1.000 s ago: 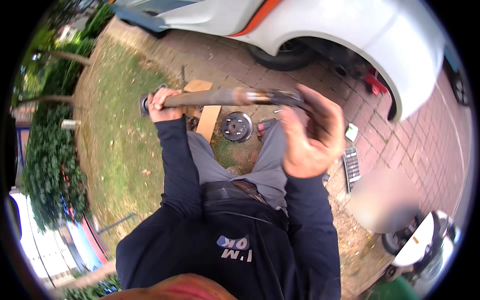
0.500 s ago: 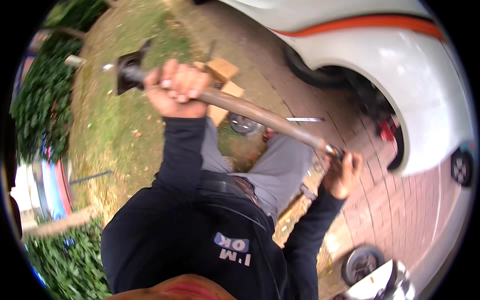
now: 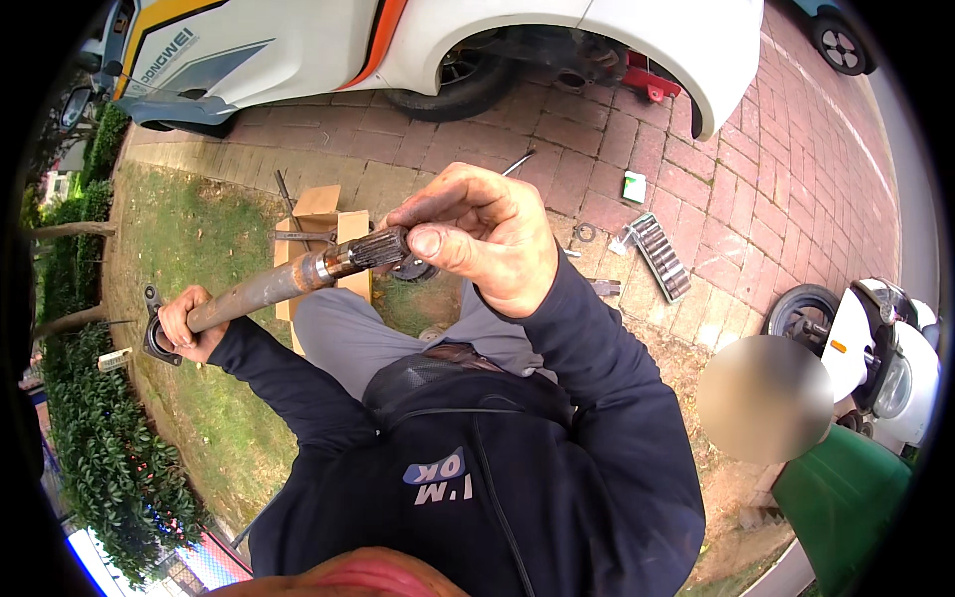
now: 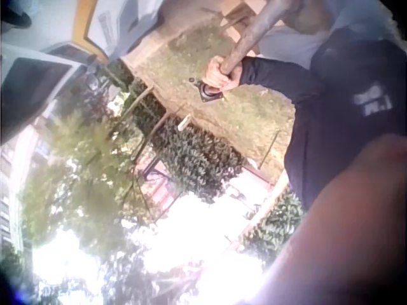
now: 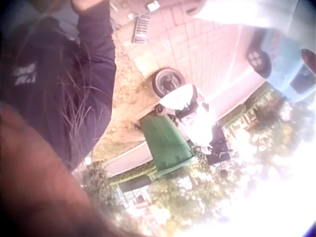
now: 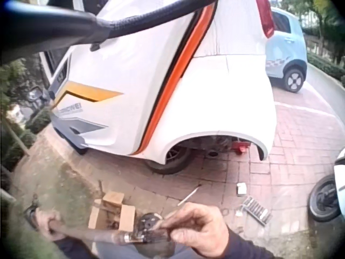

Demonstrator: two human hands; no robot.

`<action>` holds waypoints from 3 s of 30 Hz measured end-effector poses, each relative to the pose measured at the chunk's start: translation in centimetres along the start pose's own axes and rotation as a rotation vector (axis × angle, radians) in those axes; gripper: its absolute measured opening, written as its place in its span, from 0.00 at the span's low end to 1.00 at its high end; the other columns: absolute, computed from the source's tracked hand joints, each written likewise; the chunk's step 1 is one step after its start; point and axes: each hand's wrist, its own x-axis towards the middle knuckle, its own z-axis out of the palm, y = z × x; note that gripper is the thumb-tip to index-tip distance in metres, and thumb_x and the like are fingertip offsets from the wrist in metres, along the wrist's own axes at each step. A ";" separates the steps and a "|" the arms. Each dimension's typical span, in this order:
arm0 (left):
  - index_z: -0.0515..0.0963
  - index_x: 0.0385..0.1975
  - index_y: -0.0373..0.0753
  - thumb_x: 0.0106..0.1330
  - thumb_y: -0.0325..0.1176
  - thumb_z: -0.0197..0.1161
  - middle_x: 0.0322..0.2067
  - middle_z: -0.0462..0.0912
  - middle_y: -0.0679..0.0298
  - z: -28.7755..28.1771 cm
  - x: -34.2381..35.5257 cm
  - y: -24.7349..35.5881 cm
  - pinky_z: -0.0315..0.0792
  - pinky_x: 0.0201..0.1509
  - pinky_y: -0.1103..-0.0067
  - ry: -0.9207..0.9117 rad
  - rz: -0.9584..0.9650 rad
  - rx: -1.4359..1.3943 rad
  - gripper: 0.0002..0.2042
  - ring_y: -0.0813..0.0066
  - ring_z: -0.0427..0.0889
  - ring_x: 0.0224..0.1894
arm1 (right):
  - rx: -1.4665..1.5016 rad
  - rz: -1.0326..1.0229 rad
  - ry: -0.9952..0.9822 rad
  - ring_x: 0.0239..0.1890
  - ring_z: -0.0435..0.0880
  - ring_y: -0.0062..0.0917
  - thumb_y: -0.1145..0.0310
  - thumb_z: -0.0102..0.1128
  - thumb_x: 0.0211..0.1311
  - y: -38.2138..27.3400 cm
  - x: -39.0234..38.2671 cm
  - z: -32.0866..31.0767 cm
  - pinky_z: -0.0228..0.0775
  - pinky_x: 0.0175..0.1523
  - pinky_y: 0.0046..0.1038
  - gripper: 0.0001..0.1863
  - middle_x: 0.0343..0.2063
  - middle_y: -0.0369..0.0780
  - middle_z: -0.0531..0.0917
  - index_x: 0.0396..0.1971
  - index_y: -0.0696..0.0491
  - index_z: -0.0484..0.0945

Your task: The person sits on the ground and uses a hammer to strike a metal rod inserted into a car wheel hub assembly. They repeatedly hit the rod to dislodge a component, then insert the rod into the car's wheel well area.

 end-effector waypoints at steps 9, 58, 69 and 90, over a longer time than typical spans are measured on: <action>0.66 0.13 0.42 0.53 0.27 0.65 0.11 0.71 0.69 -0.2 0.0 1.7 0.74 0.16 0.82 -0.234 0.030 -0.226 0.13 0.79 0.72 0.11 | -0.225 -0.143 -0.165 0.45 0.86 0.31 0.81 0.77 0.46 -0.6 -0.6 2.9 0.78 0.55 0.32 0.19 0.38 0.46 0.86 0.40 0.62 0.80; 0.74 0.39 0.40 0.74 0.61 0.43 0.25 0.73 0.64 6.1 -3.0 -4.7 0.72 0.28 0.71 0.218 0.481 0.587 0.27 0.69 0.73 0.24 | -0.240 -0.106 0.217 0.55 0.80 0.43 0.71 0.60 0.69 5.5 -3.9 -6.9 0.72 0.63 0.47 0.12 0.49 0.55 0.79 0.47 0.57 0.71; 0.73 0.44 0.39 0.69 0.68 0.47 0.25 0.77 0.60 7.1 -1.1 -7.0 0.75 0.25 0.69 0.081 0.320 0.799 0.32 0.67 0.77 0.21 | -0.208 0.150 0.212 0.49 0.85 0.39 0.66 0.59 0.70 11.9 -3.2 -9.5 0.79 0.53 0.35 0.15 0.47 0.50 0.83 0.50 0.58 0.71; 0.71 0.32 0.36 0.68 0.33 0.65 0.17 0.70 0.65 -25.0 -10.5 -4.6 0.69 0.25 0.76 0.302 -0.087 1.617 0.10 0.75 0.71 0.19 | -2.213 0.618 -0.491 0.64 0.72 0.34 0.64 0.43 0.70 38.2 4.6 -39.1 0.74 0.60 0.39 0.18 0.58 0.39 0.75 0.55 0.39 0.77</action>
